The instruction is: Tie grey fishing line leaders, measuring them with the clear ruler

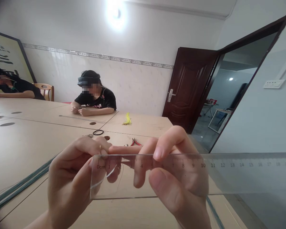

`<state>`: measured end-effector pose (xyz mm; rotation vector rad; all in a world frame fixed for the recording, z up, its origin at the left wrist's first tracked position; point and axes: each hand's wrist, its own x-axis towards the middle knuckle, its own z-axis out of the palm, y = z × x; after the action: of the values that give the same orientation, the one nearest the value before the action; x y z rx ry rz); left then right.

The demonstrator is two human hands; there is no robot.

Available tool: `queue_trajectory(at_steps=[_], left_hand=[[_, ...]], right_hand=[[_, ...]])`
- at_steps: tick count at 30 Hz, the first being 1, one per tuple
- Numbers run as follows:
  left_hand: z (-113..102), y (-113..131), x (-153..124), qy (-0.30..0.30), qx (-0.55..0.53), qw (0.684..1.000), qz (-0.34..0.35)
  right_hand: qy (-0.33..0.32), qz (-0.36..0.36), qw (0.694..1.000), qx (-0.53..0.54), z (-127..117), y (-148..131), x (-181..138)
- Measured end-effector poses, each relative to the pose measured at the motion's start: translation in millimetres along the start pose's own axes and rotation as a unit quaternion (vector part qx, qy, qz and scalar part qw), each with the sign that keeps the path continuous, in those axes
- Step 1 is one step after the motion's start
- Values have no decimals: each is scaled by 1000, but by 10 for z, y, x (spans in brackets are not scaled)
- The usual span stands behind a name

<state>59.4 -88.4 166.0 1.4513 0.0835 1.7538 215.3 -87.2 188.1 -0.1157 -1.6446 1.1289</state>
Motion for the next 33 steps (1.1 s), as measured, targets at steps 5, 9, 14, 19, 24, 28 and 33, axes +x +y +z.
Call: queue_trajectory(at_steps=[5,9,14,19,24,28,33], left_hand=[[4,8,12,-6,9,1000,7],[4,7,8,0,14,1000,7],[10,3,7,-7,11,1000,29],[28,14,17,-3,11,1000,23],[27,19,20,-1,17,1000,20],[23,21,17,1,25,999,23],[30,24,15,-4,29,999,35]], right_hand=[[14,2,1000,-5,3,5,-2],[19,6,1000,-3,9,4,-9],[18,6,1000,-4,0,8,-16],[19,12,1000,5,9,12,-5],[26,9,1000,12,45,-15,24],[30,5,1000,-5,34,11,19],[41,1,999,18,34,36,-9]])
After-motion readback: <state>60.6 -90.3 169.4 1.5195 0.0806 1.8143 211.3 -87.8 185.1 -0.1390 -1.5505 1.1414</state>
